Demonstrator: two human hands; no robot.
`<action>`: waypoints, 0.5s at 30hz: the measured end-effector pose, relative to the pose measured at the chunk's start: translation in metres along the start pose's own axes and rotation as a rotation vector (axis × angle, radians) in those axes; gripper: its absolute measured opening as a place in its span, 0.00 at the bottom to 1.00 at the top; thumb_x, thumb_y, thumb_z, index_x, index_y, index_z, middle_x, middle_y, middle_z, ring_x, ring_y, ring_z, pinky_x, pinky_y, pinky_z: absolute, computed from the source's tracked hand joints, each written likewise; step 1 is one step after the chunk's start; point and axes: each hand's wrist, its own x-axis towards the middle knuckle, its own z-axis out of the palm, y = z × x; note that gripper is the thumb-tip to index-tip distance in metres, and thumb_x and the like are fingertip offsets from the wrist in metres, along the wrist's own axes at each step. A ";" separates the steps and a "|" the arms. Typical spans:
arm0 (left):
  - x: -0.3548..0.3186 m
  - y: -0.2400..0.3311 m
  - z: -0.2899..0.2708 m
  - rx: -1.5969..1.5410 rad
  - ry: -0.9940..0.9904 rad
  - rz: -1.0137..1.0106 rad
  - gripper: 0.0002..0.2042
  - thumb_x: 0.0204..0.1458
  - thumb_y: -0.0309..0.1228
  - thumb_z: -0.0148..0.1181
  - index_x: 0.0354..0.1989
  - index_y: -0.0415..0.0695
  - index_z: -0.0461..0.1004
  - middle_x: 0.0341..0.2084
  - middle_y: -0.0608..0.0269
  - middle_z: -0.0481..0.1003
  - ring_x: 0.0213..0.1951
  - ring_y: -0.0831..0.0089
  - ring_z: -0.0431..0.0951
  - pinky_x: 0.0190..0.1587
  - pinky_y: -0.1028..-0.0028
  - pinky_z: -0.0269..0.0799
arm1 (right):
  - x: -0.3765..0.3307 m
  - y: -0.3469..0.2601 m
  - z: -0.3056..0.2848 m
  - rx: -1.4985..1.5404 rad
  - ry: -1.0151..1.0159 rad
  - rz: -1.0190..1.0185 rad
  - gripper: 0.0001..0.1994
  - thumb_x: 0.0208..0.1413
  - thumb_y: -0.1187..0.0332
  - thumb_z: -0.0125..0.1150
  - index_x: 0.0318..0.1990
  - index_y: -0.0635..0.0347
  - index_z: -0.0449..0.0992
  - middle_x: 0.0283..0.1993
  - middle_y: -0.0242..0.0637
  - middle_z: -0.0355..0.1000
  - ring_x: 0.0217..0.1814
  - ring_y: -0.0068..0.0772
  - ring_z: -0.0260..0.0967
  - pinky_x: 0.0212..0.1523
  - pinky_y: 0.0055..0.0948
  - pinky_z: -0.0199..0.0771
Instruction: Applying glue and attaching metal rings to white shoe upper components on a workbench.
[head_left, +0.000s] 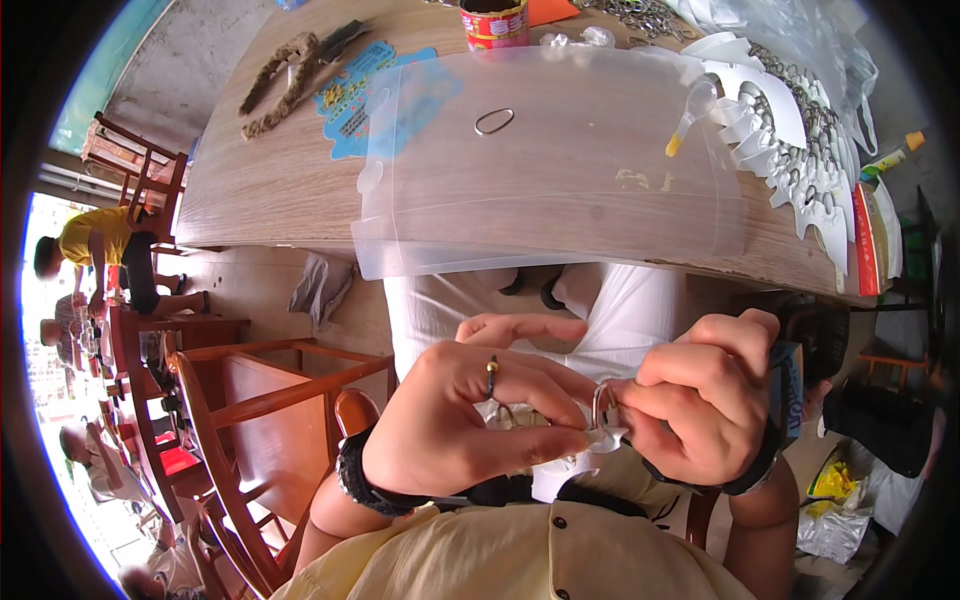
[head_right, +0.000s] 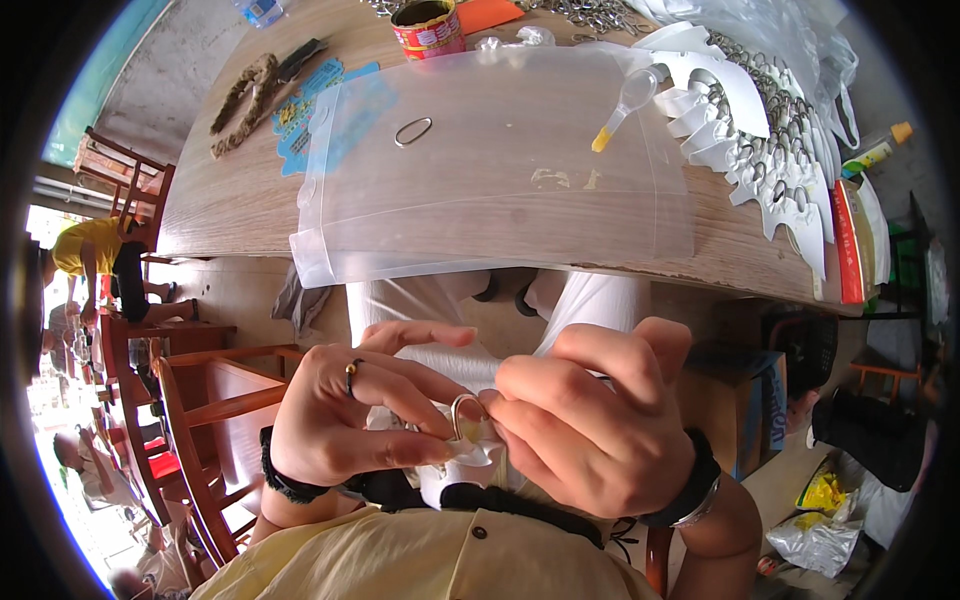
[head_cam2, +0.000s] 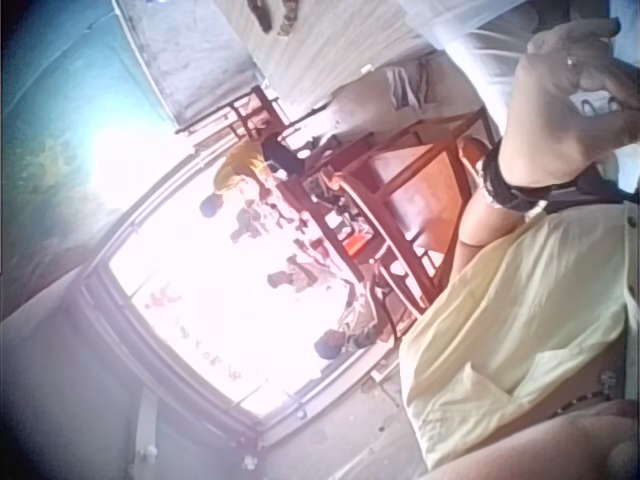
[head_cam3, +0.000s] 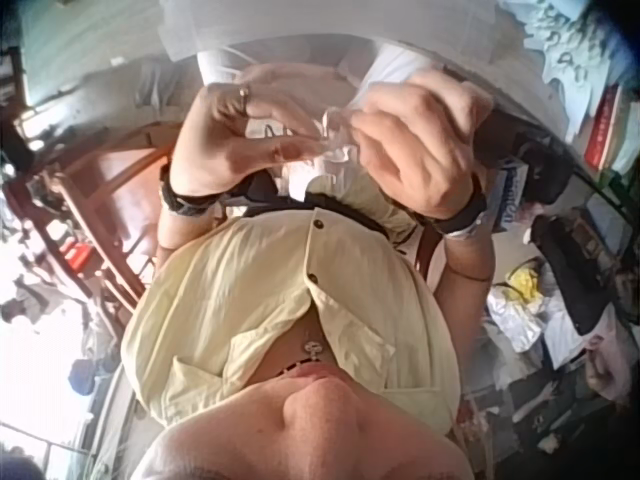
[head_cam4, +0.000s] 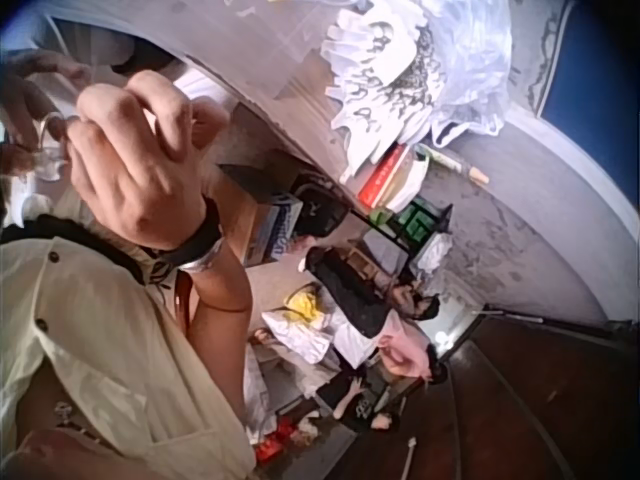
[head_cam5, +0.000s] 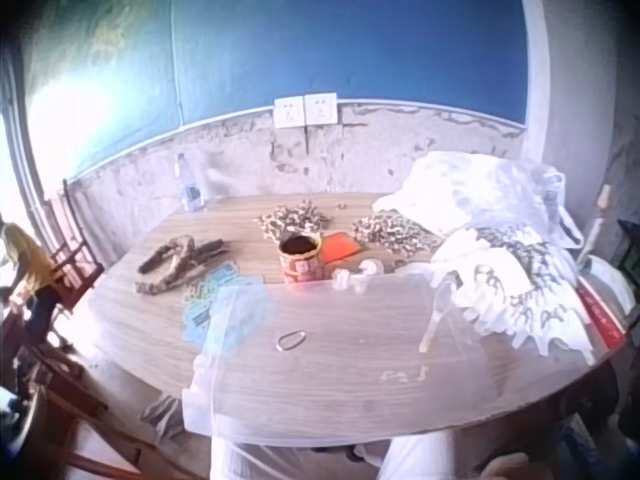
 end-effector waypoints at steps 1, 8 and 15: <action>0.000 0.004 0.001 0.050 0.042 -0.007 0.07 0.35 0.25 0.72 0.25 0.47 0.83 0.31 0.67 0.80 0.56 0.59 0.68 0.59 0.61 0.55 | 0.000 0.000 0.000 -0.011 -0.013 0.003 0.09 0.33 0.70 0.67 0.28 0.51 0.77 0.39 0.21 0.69 0.43 0.29 0.62 0.41 0.37 0.51; 0.001 0.014 0.003 0.251 0.147 -0.011 0.09 0.27 0.25 0.72 0.23 0.47 0.83 0.31 0.68 0.73 0.55 0.59 0.66 0.58 0.60 0.56 | 0.007 -0.004 -0.005 -0.056 -0.086 -0.022 0.06 0.36 0.69 0.59 0.26 0.53 0.70 0.38 0.27 0.68 0.41 0.35 0.60 0.41 0.38 0.53; 0.003 0.011 0.006 0.331 0.114 0.080 0.08 0.27 0.25 0.70 0.21 0.47 0.82 0.32 0.67 0.74 0.55 0.58 0.66 0.57 0.59 0.57 | 0.010 -0.007 -0.009 0.098 -0.220 0.025 0.08 0.32 0.71 0.56 0.26 0.55 0.69 0.41 0.28 0.67 0.46 0.35 0.61 0.45 0.40 0.50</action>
